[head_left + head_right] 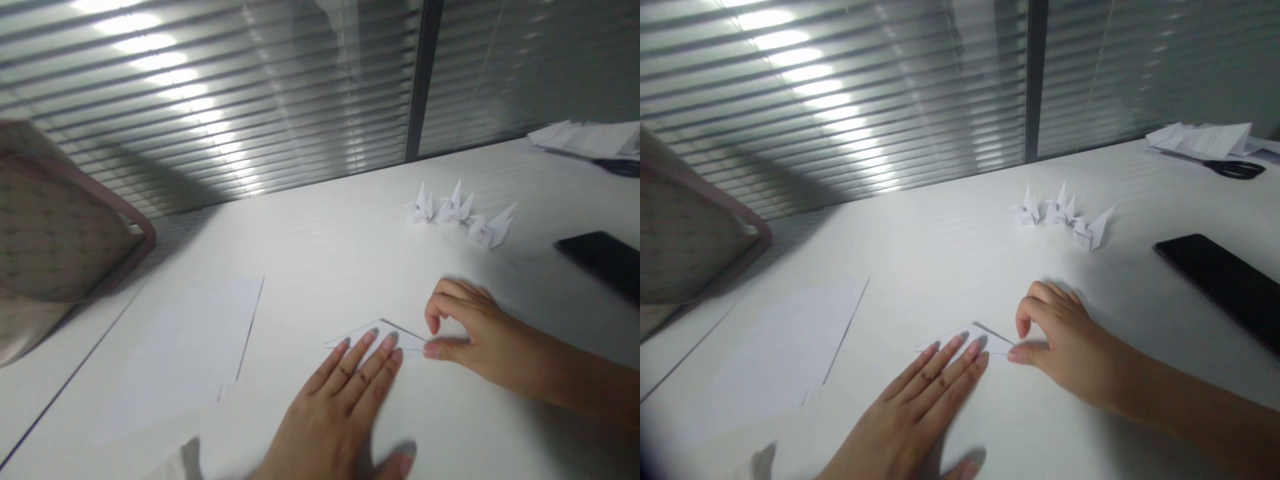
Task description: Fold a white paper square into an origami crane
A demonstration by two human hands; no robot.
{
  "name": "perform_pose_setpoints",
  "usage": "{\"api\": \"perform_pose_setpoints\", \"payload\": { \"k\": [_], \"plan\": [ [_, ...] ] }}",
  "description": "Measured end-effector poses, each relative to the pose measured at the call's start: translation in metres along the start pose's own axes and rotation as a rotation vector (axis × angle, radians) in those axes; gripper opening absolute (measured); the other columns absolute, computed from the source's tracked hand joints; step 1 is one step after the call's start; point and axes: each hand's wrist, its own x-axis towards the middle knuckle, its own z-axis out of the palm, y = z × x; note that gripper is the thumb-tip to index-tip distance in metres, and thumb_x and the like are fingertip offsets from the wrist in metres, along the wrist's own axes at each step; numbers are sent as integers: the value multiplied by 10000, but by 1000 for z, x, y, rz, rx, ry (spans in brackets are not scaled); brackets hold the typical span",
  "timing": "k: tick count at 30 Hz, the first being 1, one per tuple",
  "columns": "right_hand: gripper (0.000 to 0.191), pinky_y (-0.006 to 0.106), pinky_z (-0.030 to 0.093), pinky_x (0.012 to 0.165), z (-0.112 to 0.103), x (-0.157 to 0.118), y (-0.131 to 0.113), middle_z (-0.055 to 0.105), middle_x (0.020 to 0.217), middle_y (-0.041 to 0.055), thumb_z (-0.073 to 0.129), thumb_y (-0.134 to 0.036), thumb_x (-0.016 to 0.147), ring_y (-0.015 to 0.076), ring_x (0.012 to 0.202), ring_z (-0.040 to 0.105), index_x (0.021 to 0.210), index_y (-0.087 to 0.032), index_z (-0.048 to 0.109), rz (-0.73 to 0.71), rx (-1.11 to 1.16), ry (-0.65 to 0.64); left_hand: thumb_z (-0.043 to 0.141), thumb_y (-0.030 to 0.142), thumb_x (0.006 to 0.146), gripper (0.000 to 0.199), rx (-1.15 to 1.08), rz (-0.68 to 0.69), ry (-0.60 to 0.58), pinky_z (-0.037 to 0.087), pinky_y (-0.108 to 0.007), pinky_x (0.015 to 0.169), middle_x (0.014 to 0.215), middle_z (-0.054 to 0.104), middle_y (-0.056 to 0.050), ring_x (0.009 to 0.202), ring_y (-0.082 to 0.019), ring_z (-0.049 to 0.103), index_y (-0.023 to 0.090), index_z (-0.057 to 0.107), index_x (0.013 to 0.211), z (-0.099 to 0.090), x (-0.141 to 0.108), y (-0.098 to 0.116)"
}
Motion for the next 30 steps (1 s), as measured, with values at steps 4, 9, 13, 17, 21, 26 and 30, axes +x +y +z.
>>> {"api": "perform_pose_setpoints", "payload": {
  "k": [4,9,13,17,21,26,30],
  "plan": [
    [214,388,454,787,-4,-1,1,579,891,12,700,-147,723,216,904,552,782,-228,511,40,11,-47,605,387,883,671,11,-10,29,372,-429,1111,1504,374,-56,1377,-273,378,188,353,1472,-4,-14,-8],
    [379,422,375,1050,-10,2,5,562,1338,37,562,-231,906,214,1300,438,1275,-307,523,-278,7,-151,578,381,911,651,7,-13,-21,354,-435,1118,1507,366,-39,1381,-258,371,204,326,1484,-14,-12,-21],
    [505,384,290,1140,-14,0,6,457,1479,6,521,-372,950,177,1378,369,1435,-294,400,-516,-117,-271,483,388,968,567,-51,19,-41,306,-465,1135,1546,295,-28,1419,-250,289,268,298,1491,-16,-3,-43],
    [431,348,288,1152,-10,-10,0,579,1369,-17,537,-362,943,167,1272,506,1360,-254,511,-636,-178,-106,430,368,991,484,-8,-101,2,244,-534,1148,1554,279,-54,1438,-280,237,232,383,1453,-9,7,-54],
    [285,310,364,1107,-2,-16,-14,712,1162,0,474,-242,974,162,1097,624,1198,-184,640,-763,-169,112,429,339,990,449,-122,-178,50,300,-481,1147,1496,410,-86,1385,-244,367,162,455,1402,-3,20,-43],
    [331,361,481,1004,0,-14,-23,750,968,55,376,-116,978,186,932,680,1037,-150,701,-797,-209,202,621,476,873,588,-237,-215,338,472,-438,1024,1332,584,-155,1235,-272,540,121,513,1329,-1,19,-24],
    [261,381,570,835,1,-11,-20,720,879,81,438,-157,960,215,859,686,1045,-147,685,-707,-254,141,549,529,901,613,-254,60,242,409,-427,1090,1317,599,-155,1248,-272,540,103,513,1340,-7,7,-17]
  ]
}}
